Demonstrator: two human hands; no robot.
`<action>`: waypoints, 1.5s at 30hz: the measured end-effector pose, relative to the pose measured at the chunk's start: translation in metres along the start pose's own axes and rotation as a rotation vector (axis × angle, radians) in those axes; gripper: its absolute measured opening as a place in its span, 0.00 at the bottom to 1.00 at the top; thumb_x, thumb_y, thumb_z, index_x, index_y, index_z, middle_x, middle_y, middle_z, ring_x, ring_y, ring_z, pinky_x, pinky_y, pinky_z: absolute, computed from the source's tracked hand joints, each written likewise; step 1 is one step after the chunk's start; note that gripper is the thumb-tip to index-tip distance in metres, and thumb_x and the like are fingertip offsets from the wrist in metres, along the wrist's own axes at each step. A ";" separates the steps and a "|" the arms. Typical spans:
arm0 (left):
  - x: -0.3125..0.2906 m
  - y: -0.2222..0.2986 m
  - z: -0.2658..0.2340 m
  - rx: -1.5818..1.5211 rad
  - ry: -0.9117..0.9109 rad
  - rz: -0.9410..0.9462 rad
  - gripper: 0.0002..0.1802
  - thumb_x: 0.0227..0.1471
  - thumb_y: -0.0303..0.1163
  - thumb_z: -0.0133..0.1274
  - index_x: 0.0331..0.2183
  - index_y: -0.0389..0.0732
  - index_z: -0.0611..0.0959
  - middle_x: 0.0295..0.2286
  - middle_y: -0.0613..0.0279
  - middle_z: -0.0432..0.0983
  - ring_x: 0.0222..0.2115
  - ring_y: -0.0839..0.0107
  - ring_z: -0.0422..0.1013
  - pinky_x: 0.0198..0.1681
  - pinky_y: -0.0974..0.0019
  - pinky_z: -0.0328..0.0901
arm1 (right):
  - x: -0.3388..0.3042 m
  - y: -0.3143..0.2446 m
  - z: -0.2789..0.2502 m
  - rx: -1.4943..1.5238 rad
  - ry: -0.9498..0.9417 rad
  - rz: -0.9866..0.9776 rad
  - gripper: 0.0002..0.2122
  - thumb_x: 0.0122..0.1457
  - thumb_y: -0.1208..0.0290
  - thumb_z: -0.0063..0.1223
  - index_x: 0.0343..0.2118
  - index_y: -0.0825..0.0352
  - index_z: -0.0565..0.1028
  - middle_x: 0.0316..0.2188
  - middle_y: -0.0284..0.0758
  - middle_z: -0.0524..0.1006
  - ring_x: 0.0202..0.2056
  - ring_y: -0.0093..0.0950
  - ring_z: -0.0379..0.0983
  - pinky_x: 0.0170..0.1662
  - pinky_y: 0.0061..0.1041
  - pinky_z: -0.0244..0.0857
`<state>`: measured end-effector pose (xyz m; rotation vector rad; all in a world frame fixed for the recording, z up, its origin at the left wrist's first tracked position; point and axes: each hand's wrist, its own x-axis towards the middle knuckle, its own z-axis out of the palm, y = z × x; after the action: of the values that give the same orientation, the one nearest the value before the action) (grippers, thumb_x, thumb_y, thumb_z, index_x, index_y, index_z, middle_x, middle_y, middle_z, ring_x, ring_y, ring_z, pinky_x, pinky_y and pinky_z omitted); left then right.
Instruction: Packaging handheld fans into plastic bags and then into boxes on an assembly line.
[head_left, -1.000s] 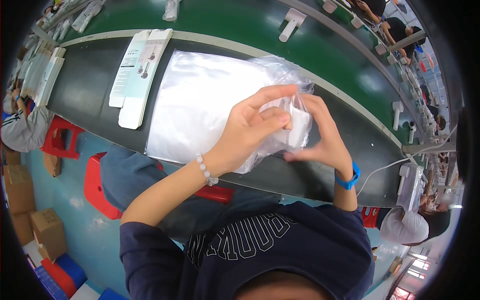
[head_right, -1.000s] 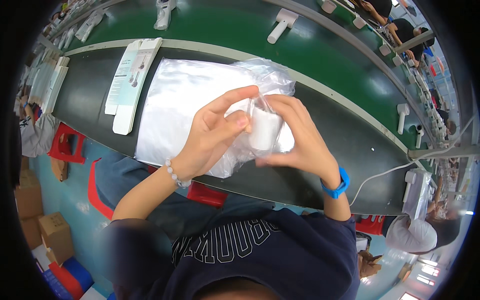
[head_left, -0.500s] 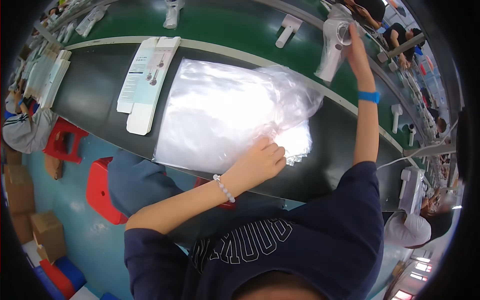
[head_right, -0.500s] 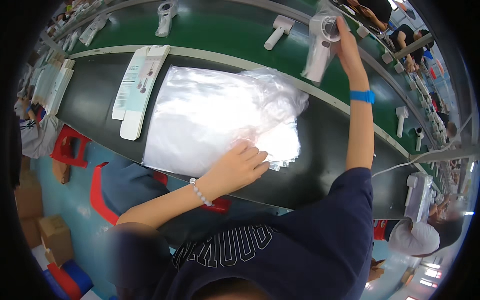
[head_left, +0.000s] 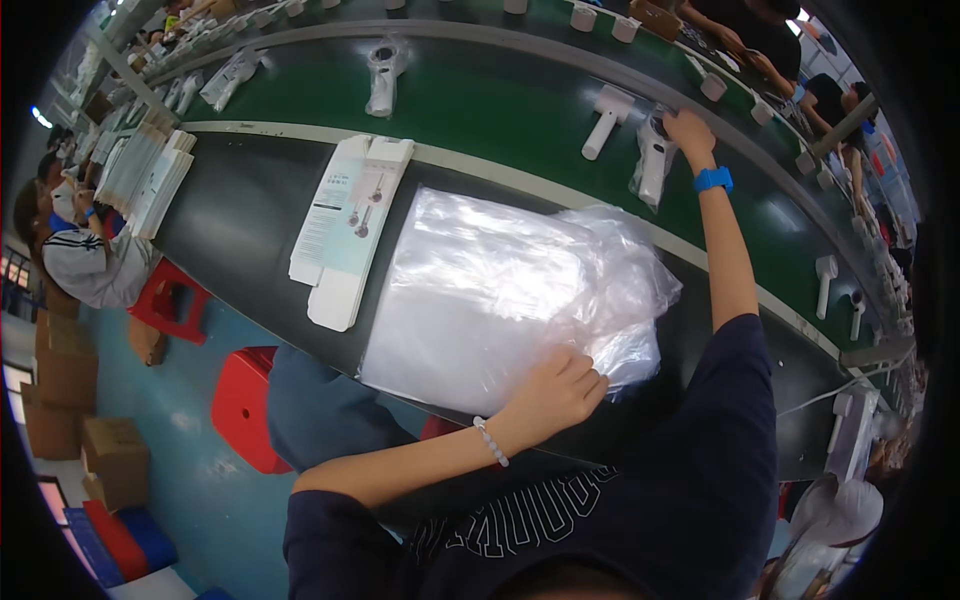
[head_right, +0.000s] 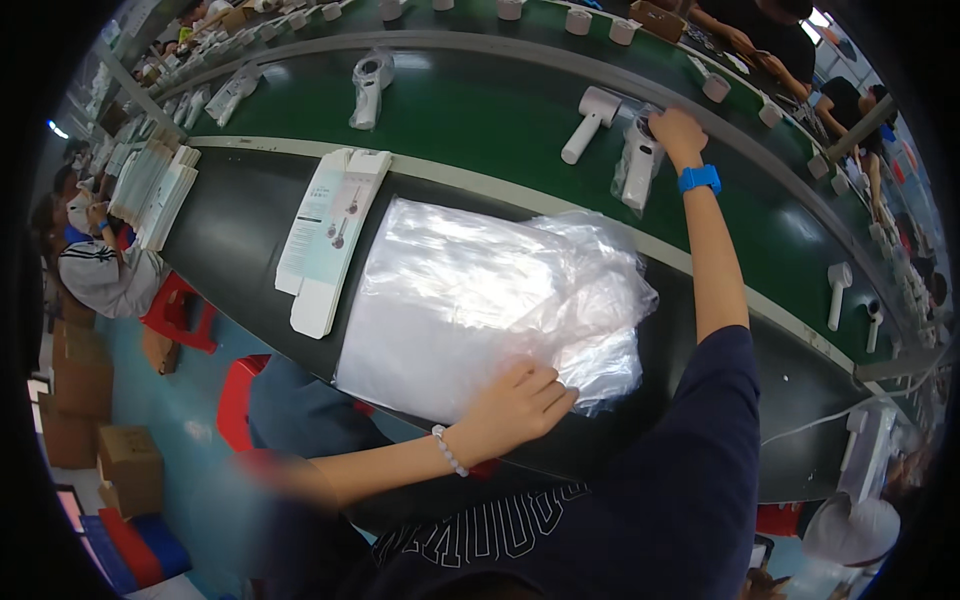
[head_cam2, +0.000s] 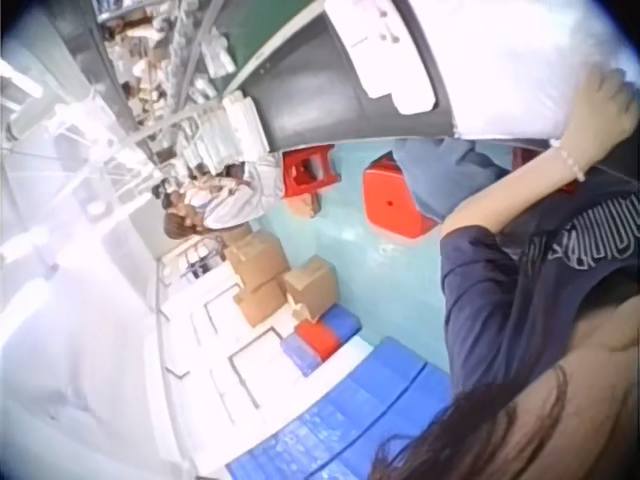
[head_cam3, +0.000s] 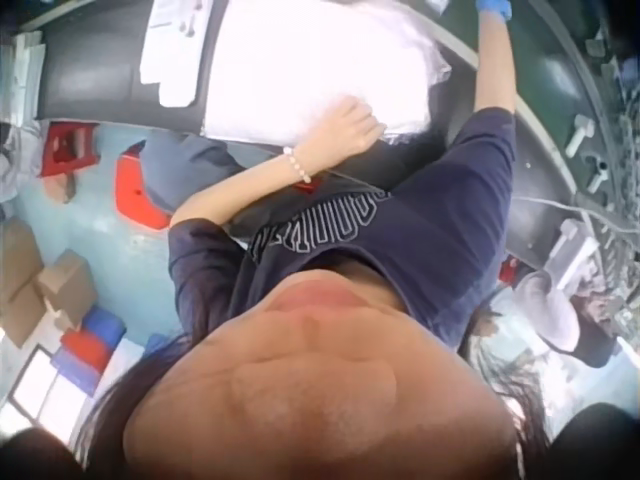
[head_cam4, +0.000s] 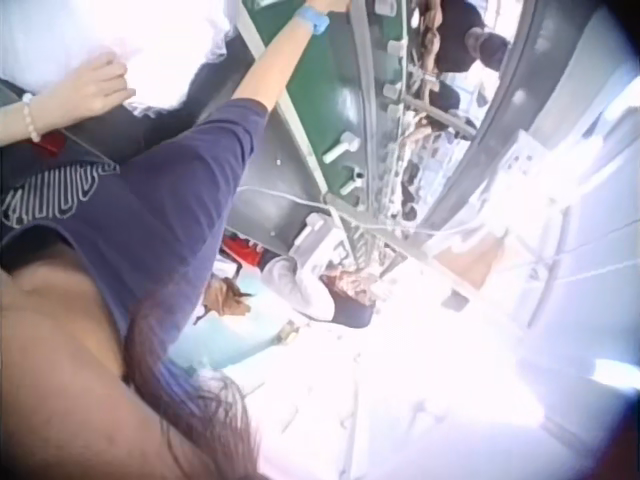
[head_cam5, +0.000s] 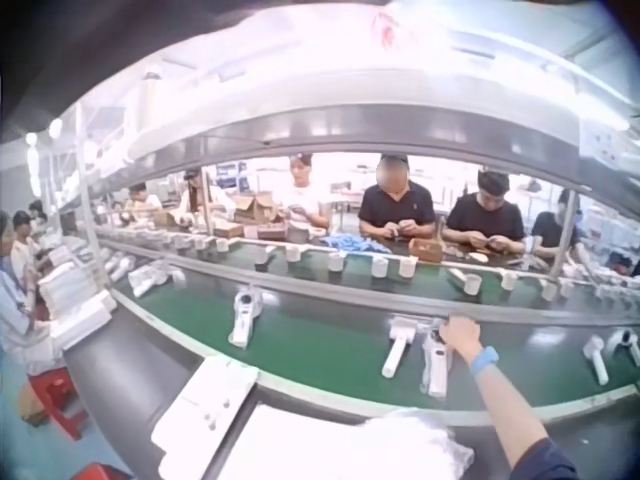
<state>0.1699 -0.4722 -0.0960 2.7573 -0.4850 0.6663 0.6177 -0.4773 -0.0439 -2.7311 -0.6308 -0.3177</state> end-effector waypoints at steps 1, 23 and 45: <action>0.001 -0.002 0.001 0.009 0.001 -0.008 0.16 0.40 0.29 0.51 0.36 0.38 0.79 0.26 0.65 0.70 0.35 0.70 0.67 0.41 0.67 0.62 | 0.003 -0.009 0.001 -0.133 0.000 -0.062 0.27 0.52 0.51 0.48 0.49 0.68 0.71 0.46 0.52 0.73 0.47 0.51 0.70 0.51 0.43 0.62; 0.006 -0.006 0.007 -0.090 0.255 -0.197 0.12 0.42 0.28 0.50 0.34 0.39 0.75 0.21 0.64 0.70 0.25 0.69 0.69 0.35 0.66 0.61 | -0.113 -0.121 -0.053 0.206 0.105 -0.641 0.27 0.45 0.58 0.64 0.44 0.66 0.64 0.38 0.49 0.75 0.39 0.47 0.73 0.41 0.36 0.67; 0.031 -0.012 -0.013 -0.621 0.254 -0.580 0.07 0.46 0.33 0.60 0.25 0.41 0.79 0.22 0.64 0.80 0.24 0.69 0.77 0.26 0.71 0.67 | -0.318 0.025 -0.164 1.162 0.005 -0.212 0.43 0.43 0.45 0.58 0.55 0.75 0.59 0.37 0.40 0.70 0.38 0.36 0.73 0.38 0.32 0.72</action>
<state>0.1953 -0.4648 -0.0725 2.0348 0.1526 0.5754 0.3262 -0.6797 0.0112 -1.5573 -0.7720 0.0234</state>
